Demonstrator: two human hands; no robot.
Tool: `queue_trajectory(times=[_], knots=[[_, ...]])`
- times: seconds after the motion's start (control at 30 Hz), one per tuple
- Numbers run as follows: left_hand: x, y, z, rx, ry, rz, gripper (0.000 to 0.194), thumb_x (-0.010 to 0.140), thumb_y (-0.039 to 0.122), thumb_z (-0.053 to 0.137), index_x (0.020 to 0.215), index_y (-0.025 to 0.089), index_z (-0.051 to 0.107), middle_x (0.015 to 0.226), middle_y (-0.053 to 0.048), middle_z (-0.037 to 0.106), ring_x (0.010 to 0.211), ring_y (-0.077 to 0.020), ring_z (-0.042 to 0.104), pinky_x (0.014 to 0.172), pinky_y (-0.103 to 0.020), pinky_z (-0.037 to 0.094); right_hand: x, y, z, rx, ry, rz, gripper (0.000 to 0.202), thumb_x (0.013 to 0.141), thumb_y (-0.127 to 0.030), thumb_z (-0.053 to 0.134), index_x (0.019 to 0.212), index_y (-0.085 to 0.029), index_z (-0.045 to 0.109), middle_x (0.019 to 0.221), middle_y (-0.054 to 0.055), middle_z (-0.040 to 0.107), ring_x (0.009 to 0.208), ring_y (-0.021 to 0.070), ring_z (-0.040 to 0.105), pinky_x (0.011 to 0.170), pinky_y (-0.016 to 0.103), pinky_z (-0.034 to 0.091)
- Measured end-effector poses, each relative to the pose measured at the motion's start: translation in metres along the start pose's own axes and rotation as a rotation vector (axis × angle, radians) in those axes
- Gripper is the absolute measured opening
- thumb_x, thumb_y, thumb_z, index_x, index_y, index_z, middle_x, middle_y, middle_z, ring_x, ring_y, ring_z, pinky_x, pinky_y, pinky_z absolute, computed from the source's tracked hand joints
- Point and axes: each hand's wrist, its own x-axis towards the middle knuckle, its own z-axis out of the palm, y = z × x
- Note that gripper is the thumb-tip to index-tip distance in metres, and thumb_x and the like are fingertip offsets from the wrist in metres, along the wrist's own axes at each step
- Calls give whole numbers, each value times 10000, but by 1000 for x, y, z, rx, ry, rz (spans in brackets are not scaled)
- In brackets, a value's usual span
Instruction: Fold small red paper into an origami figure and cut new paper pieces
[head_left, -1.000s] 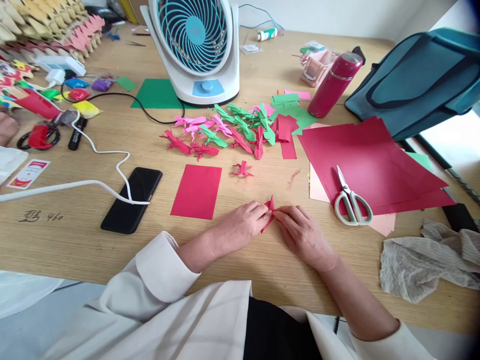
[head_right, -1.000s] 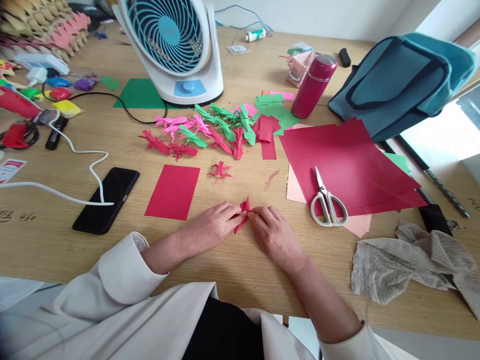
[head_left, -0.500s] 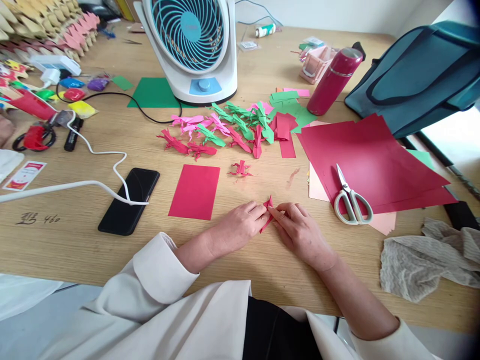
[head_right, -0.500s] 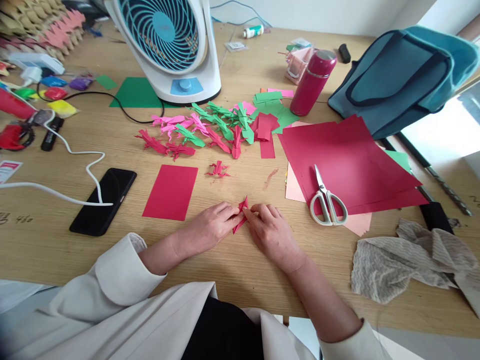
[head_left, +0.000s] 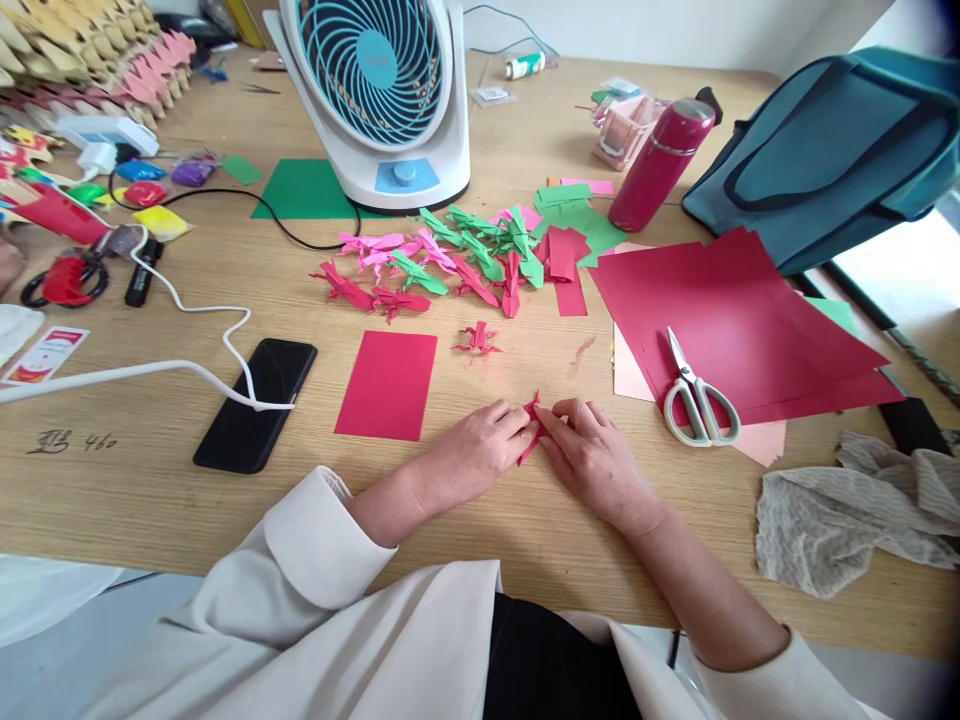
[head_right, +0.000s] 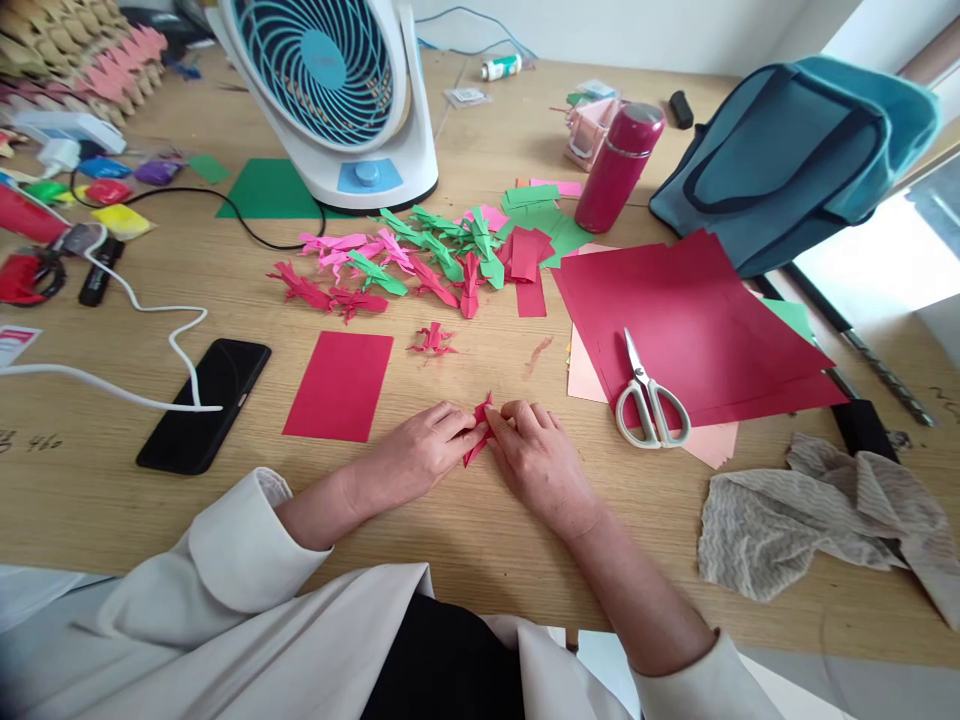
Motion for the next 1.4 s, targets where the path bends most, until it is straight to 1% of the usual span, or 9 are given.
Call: queue_trajectory(times=[0.27,0.57,0.73,0.87,0.93,1.03,1.13,1.3,1.4], knots=[[0,0,0,9,21,7,206,980,155,455,1106,115,614,1026,-91,610,980,-207,562,922,-344,524,4,-2,1,-9,22,23,374,995,-277,476,1345,-154,528,1067,133,573,935,259,561,823,415,516],[0,-1,0,-9,-6,9,223,955,116,480,1146,104,594,1053,-97,609,1008,-210,560,955,-357,514,8,-2,3,-10,12,46,413,959,-112,430,1365,-150,495,1045,133,568,921,254,563,802,395,529],[1,-1,0,-23,-4,-2,203,959,113,461,1106,122,601,1043,-95,607,994,-205,563,950,-359,513,10,-2,5,-54,0,66,428,938,-95,449,1361,-141,496,1032,133,581,886,251,584,773,385,532],[2,0,-1,-32,-16,-21,209,952,105,462,1102,131,606,1033,-81,601,999,-209,548,960,-358,501,9,-1,4,21,19,73,427,943,-93,437,1363,-144,497,1034,129,576,864,235,596,764,370,540],[3,1,-1,-48,-14,-36,214,951,105,462,1103,134,611,1021,-77,599,988,-209,544,938,-353,506,7,-1,2,103,47,87,388,955,-106,437,1330,-158,525,1031,118,572,856,221,600,769,363,542],[3,3,0,-92,15,-62,237,951,101,461,1125,136,617,995,-69,600,961,-198,543,908,-338,510,3,-2,-3,239,97,104,264,971,-134,450,1183,-181,601,1014,101,583,865,206,611,776,347,541],[3,3,1,-156,56,-101,236,956,100,453,1096,147,637,965,-59,605,940,-185,549,885,-320,510,-1,-3,-7,319,113,72,198,976,-146,470,1089,-202,622,1007,89,619,891,200,626,786,337,539],[3,-3,0,-337,96,-180,173,948,108,509,1058,157,633,987,-46,645,965,-160,591,880,-286,504,-1,-1,-7,352,87,-1,183,971,-134,486,1054,-199,636,1031,91,655,949,203,631,833,353,540],[2,-8,1,-434,120,-208,113,956,140,524,977,156,633,964,-40,667,948,-153,611,858,-280,508,-1,0,-7,331,79,-32,184,968,-127,485,1038,-190,644,1030,95,660,942,203,627,835,362,545]])
